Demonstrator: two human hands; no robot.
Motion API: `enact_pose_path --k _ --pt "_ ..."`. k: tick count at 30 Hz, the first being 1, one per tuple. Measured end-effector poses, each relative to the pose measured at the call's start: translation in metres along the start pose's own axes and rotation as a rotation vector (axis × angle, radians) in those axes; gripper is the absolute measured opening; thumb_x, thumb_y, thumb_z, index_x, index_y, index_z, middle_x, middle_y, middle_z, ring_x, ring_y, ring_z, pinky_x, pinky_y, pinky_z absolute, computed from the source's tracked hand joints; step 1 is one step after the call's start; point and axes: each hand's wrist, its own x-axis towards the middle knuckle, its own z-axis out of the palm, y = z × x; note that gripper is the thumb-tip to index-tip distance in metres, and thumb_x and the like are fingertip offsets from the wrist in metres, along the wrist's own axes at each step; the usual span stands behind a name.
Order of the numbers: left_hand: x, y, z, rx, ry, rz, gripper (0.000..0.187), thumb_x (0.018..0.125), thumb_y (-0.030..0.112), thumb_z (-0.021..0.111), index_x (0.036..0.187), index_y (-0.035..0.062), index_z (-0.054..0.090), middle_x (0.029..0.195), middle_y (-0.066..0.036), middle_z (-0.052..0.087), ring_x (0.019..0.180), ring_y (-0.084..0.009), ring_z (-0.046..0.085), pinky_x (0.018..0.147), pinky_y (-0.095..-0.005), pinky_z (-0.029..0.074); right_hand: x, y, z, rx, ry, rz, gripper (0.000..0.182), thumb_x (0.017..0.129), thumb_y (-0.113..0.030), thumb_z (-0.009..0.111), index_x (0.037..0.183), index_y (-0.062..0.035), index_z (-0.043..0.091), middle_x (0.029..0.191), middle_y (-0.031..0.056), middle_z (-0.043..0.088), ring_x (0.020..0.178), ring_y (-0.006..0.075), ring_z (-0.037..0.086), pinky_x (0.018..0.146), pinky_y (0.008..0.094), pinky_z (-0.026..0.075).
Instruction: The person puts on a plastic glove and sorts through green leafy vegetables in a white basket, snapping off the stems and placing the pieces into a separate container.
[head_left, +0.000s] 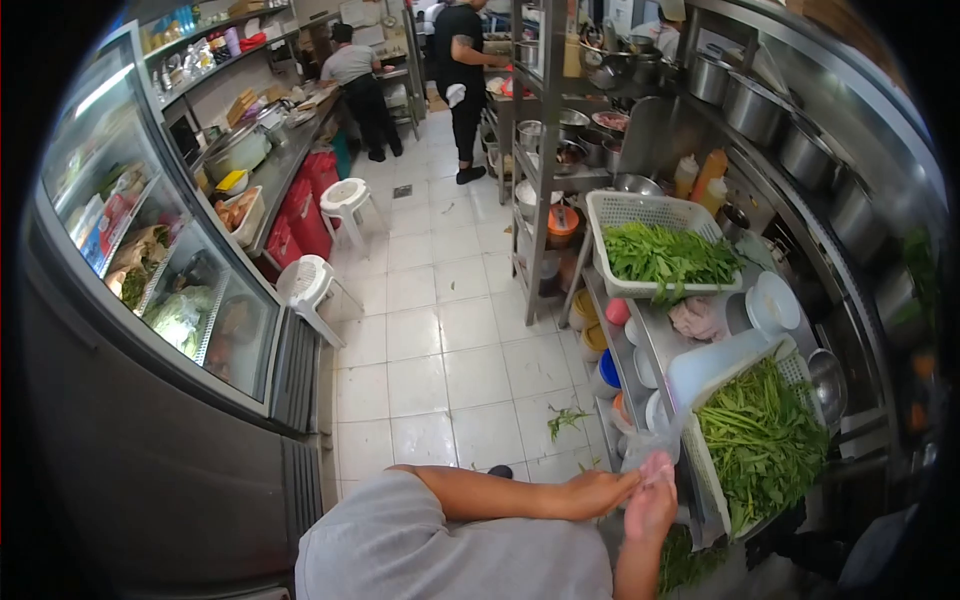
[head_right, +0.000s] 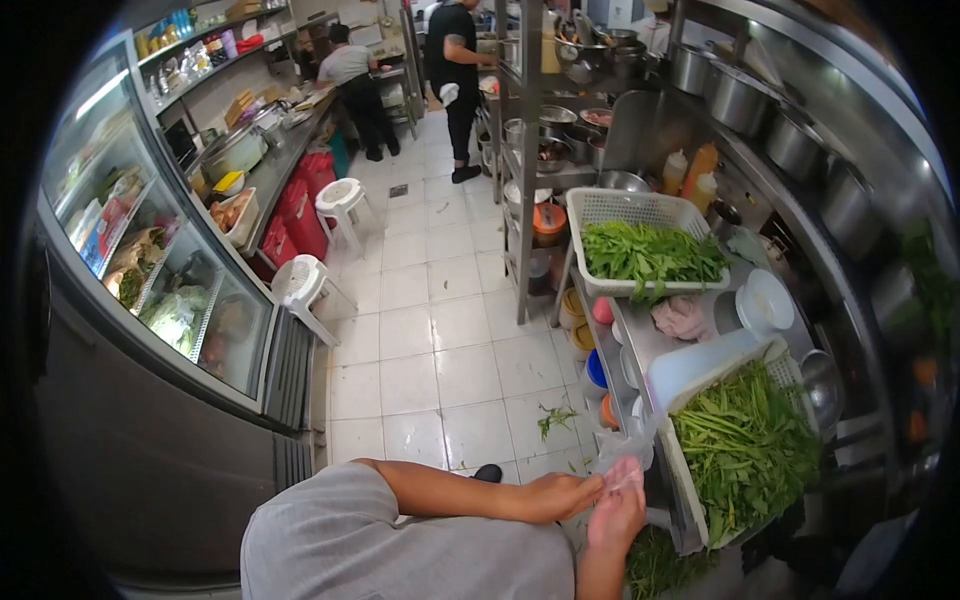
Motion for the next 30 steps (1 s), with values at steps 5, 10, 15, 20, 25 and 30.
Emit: enact_pose_path --k 5,10,15,20,25,30 --pt "0.014 0.018 -0.006 0.069 0.088 0.157 0.012 0.088 0.014 0.056 0.094 0.0068 0.048 0.065 -0.016 0.056 0.057 -0.0344 0.059 0.05 -0.0427 0.047 -0.006 -0.03 0.007 0.129 -0.236 0.054 0.054 0.094 -0.016 0.045 0.142 0.0025 0.027 0.146 0.0165 0.034 0.135 0.0253 0.033 0.111 0.0383 0.025" --pt "0.051 0.053 0.001 0.074 0.179 0.33 0.014 0.083 0.008 0.06 0.093 0.0051 0.051 0.067 -0.012 0.058 0.059 -0.0309 0.06 0.05 -0.0395 0.048 -0.012 -0.026 -0.014 -1.227 -0.305 -0.441 0.049 0.092 -0.02 0.052 0.136 -0.0016 0.043 0.141 0.0164 0.042 0.131 0.0238 0.039 0.108 0.0347 0.03" --pt "0.06 0.062 0.012 0.009 0.086 0.474 0.017 0.078 0.005 0.063 0.091 0.003 0.052 0.071 -0.011 0.056 0.063 -0.0298 0.06 0.054 -0.0383 0.048 0.0 -0.02 -0.034 -0.743 -0.222 -0.41 0.054 0.095 -0.029 0.047 0.142 -0.0056 0.033 0.142 0.0184 0.039 0.127 0.0285 0.044 0.107 0.0379 0.033" --pt "0.031 0.053 -0.007 -0.152 -0.318 0.157 0.018 0.084 0.014 0.064 0.096 0.0016 0.06 0.089 -0.012 0.062 0.079 -0.0267 0.061 0.067 -0.0333 0.049 -0.005 -0.042 -0.05 0.371 -0.148 0.059 0.073 0.094 -0.056 0.036 0.146 -0.007 0.021 0.144 0.0157 0.036 0.13 0.0286 0.038 0.108 0.0422 0.03" --pt "0.019 -0.013 0.001 -0.523 -0.36 -0.331 0.033 0.087 0.026 0.065 0.111 0.0057 0.058 0.1 -0.008 0.062 0.088 -0.0199 0.059 0.078 -0.0324 0.047 -0.024 -0.034 -0.05 0.202 -0.282 -0.017 0.069 0.096 -0.057 0.029 0.139 -0.0033 0.038 0.144 0.013 0.038 0.132 0.0268 0.037 0.11 0.0386 0.026" --pt "0.032 -0.009 -0.004 -0.898 -0.046 -0.437 0.025 0.091 0.019 0.057 0.112 0.0064 0.057 0.1 -0.002 0.057 0.093 -0.0123 0.053 0.082 -0.0266 0.043 -0.033 -0.004 -0.06 -0.286 -0.153 -0.144 0.048 0.098 -0.037 0.043 0.13 -0.0021 0.05 0.136 0.0125 0.048 0.125 0.0194 0.043 0.104 0.0339 0.033"
